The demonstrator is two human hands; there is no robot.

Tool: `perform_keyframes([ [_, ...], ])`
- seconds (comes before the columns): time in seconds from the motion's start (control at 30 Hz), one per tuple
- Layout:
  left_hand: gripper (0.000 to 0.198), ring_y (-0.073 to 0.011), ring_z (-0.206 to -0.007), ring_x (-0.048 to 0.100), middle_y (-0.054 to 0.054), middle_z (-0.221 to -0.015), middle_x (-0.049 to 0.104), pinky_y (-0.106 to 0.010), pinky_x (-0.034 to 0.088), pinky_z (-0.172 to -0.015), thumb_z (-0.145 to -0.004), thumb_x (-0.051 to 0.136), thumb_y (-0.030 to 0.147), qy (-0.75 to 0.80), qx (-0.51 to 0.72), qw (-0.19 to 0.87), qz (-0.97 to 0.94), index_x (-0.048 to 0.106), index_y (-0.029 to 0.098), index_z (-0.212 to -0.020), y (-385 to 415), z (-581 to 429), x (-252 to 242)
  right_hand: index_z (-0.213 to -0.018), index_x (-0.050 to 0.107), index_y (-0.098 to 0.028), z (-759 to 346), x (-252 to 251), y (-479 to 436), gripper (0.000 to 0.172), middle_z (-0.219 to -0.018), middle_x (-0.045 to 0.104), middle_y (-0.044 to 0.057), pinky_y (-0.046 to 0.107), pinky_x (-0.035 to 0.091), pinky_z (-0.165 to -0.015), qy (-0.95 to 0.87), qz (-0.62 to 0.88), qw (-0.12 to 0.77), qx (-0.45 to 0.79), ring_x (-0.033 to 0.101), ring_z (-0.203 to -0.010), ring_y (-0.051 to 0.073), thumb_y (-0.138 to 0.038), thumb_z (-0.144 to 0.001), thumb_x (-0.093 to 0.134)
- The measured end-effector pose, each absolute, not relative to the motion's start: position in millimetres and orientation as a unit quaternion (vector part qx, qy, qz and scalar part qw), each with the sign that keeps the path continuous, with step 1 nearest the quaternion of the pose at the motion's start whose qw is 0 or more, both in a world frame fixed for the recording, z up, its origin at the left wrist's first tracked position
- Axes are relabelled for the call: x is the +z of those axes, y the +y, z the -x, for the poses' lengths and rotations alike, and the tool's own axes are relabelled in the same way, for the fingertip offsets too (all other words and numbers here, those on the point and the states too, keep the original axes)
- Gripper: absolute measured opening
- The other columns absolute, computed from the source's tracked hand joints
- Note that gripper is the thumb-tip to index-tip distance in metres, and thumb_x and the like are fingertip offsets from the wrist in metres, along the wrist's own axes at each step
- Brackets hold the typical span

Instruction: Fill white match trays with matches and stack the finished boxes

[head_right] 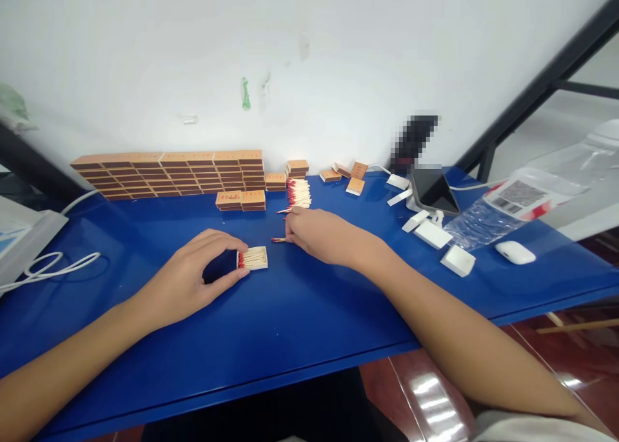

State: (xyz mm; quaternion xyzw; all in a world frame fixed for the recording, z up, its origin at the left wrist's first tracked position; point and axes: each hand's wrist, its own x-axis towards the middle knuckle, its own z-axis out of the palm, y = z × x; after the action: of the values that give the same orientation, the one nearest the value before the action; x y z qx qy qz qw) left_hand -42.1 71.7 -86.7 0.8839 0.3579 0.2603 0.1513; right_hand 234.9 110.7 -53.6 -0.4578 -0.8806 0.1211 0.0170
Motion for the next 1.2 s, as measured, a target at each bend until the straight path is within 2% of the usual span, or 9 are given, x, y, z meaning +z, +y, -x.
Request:
perform_keyframes([
  [0.27,0.034,-0.0274,-0.12,0.066,-0.007,-0.128,0.072,-0.047,0.056,-0.103,-0.102,0.064,0.036,0.385,0.247,0.133,-0.879,0.062,0.025,-0.134,70.9,42.8,-87.7,-0.1,0.066,-0.017,-230.7,-55.7,106.0,0.019,-0.11,0.069,0.012,0.034,0.047,-0.073,-0.883,0.454,0.006,0.119,0.067,-0.087,0.022,-0.026,-0.107,0.051],
  [0.43,0.039,-0.0275,-0.12,0.067,-0.008,-0.13,0.071,-0.048,0.056,-0.104,-0.1,0.065,0.038,0.389,0.254,0.13,-0.876,0.061,0.024,-0.137,71.8,42.8,-88.8,-0.103,0.064,-0.016,-228.3,-52.4,105.3,0.018,-0.112,0.068,0.013,0.034,0.045,-0.072,-0.885,0.453,-0.007,0.106,0.065,-0.085,0.022,-0.024,-0.109,0.049],
  [0.67,0.051,-0.0262,-0.119,0.067,-0.005,-0.123,0.074,-0.046,0.055,-0.105,-0.098,0.07,0.035,0.388,0.258,0.129,-0.875,0.054,0.026,-0.146,71.3,42.8,-90.1,-0.105,0.063,-0.018,-220.5,-48.0,94.6,0.014,-0.11,0.067,0.008,0.032,0.044,-0.071,-0.901,0.415,0.077,0.098,0.064,-0.084,0.02,-0.027,-0.108,0.053],
  [0.77,0.053,-0.0259,-0.116,0.068,-0.005,-0.121,0.075,-0.045,0.055,-0.103,-0.098,0.072,0.035,0.381,0.264,0.114,-0.878,0.052,0.025,-0.146,70.8,42.6,-90.2,-0.106,0.066,-0.017,-206.0,-51.6,85.5,0.014,-0.11,0.067,0.009,0.032,0.043,-0.071,-0.912,0.394,0.078,0.079,0.065,-0.083,0.019,-0.025,-0.107,0.054],
  [1.0,0.052,-0.0248,-0.113,0.069,-0.005,-0.118,0.076,-0.044,0.056,-0.1,-0.097,0.073,0.033,0.368,0.275,0.087,-0.884,0.053,0.024,-0.145,70.9,42.4,-91.0,-0.105,0.07,-0.015,-197.8,-58.1,85.5,0.013,-0.107,0.067,0.008,0.031,0.042,-0.069,-0.912,0.397,0.068,0.076,0.065,-0.083,0.019,-0.023,-0.105,0.06],
  [1.13,0.04,-0.0245,-0.11,0.069,-0.008,-0.122,0.075,-0.043,0.058,-0.097,-0.097,0.074,0.032,0.357,0.285,0.079,-0.886,0.062,0.021,-0.133,72.1,43.3,-92.8,-0.103,0.07,-0.016,-199.7,-60.9,87.3,0.01,-0.105,0.068,0.007,0.03,0.042,-0.07,-0.911,0.389,0.096,0.095,0.064,-0.081,0.017,-0.022,-0.103,0.063],
  [1.2,0.03,-0.0245,-0.108,0.069,-0.007,-0.117,0.076,-0.042,0.058,-0.095,-0.096,0.074,0.031,0.342,0.292,0.077,-0.89,0.067,0.019,-0.123,73.4,43.5,-93.4,-0.102,0.07,-0.016,-198.0,-63.8,86.2,0.01,-0.103,0.067,0.006,0.03,0.041,-0.069,-0.91,0.382,0.118,0.104,0.062,-0.077,0.015,-0.023,-0.104,0.062],
])
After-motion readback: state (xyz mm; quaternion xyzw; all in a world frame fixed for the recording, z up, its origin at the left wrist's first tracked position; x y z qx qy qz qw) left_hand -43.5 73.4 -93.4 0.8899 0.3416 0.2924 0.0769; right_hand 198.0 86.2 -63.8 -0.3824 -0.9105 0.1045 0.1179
